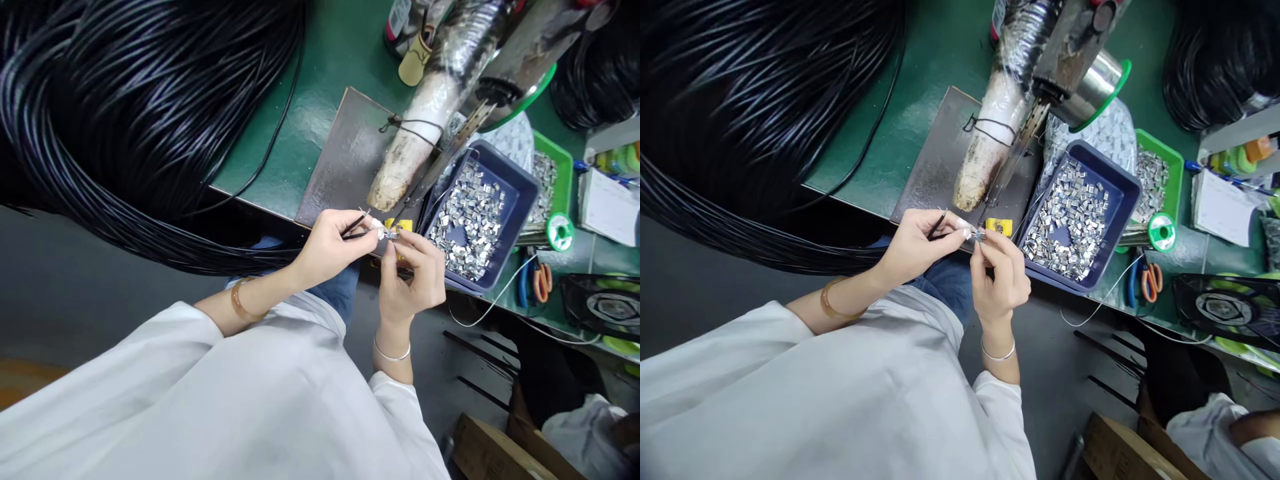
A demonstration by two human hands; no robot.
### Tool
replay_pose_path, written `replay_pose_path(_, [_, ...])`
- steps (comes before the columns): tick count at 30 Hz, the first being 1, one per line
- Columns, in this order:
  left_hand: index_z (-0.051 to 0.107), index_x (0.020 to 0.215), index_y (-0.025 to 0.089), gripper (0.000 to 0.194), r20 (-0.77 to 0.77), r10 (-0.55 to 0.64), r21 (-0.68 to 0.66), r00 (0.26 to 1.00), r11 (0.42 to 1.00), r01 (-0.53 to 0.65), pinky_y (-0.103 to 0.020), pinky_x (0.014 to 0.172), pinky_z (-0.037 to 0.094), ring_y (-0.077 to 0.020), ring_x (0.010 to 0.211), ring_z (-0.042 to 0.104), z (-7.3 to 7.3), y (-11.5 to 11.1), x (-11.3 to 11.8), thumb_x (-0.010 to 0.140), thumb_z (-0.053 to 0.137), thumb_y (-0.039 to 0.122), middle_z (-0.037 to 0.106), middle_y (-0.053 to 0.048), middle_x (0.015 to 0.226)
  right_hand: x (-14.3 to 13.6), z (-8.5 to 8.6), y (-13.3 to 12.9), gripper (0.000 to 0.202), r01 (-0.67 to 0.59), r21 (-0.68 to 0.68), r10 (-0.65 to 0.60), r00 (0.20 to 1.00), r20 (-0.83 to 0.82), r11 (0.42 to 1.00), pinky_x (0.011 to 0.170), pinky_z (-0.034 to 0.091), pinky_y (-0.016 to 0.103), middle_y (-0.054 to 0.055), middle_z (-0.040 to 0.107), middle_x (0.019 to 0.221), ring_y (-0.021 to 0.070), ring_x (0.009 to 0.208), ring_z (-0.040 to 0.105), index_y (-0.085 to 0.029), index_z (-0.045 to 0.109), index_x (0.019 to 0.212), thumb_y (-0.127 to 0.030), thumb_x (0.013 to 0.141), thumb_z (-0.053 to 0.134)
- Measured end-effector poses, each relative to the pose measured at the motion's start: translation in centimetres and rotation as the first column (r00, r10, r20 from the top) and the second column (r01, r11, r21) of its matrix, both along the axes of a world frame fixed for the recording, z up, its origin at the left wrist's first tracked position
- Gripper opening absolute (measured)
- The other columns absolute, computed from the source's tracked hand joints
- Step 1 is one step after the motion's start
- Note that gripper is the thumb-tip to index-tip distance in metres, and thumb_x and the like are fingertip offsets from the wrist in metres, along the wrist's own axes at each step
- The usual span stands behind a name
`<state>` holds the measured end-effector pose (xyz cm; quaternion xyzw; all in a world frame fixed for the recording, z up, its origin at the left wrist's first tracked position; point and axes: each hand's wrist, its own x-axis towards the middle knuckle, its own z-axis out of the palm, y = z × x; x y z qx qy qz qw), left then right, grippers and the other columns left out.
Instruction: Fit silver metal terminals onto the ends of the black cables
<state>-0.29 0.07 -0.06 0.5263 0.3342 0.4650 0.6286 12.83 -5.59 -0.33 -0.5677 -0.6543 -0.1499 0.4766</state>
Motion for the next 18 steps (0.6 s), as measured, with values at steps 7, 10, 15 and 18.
replay_pose_path(7, [0.070,0.072,0.013,0.012,-0.006,0.030,-0.032,1.000,0.999,-0.030,-0.020,0.058,0.044,-0.0076,0.059,0.052,-0.2,0.3,0.5,0.081,0.068,0.022,0.062,0.000,0.064,-0.2,-0.3,0.7,0.017,0.000,-0.013,-0.001,0.999,-0.053,1.000,0.065,0.060,0.022,0.003,0.075,0.098,0.0141,0.090,0.073,-0.021,0.068,0.093,-0.009,0.082,0.071])
replay_pose_path(10, [0.071,0.074,0.013,0.011,-0.016,0.048,-0.034,0.999,0.998,-0.049,-0.019,0.057,0.043,-0.0071,0.058,0.052,0.0,0.3,0.6,0.080,0.067,0.021,0.062,0.000,0.064,-0.2,-0.2,0.9,0.018,-0.003,-0.005,0.003,0.998,-0.065,1.000,0.069,0.062,0.024,0.002,0.075,0.097,0.0144,0.089,0.073,-0.021,0.069,0.093,-0.008,0.081,0.072])
replay_pose_path(15, [0.072,0.077,0.012,0.010,-0.024,0.054,-0.012,0.998,0.998,-0.054,-0.019,0.055,0.041,-0.0062,0.057,0.051,0.7,0.3,0.5,0.080,0.067,0.020,0.062,0.000,0.065,-0.3,0.3,0.9,0.021,0.005,0.013,-0.004,0.997,-0.075,1.000,0.072,0.064,0.025,0.002,0.076,0.098,0.0141,0.088,0.073,-0.021,0.071,0.093,-0.006,0.079,0.074])
replay_pose_path(18, [0.073,0.075,0.013,0.009,-0.027,0.043,-0.031,0.999,0.999,-0.044,-0.019,0.056,0.042,-0.0071,0.058,0.052,0.8,0.3,0.3,0.078,0.070,0.021,0.061,0.001,0.063,-0.4,0.4,0.6,0.021,0.009,0.016,-0.008,0.998,-0.066,1.000,0.071,0.064,0.025,0.001,0.076,0.099,0.0139,0.086,0.074,-0.022,0.070,0.093,-0.008,0.079,0.075])
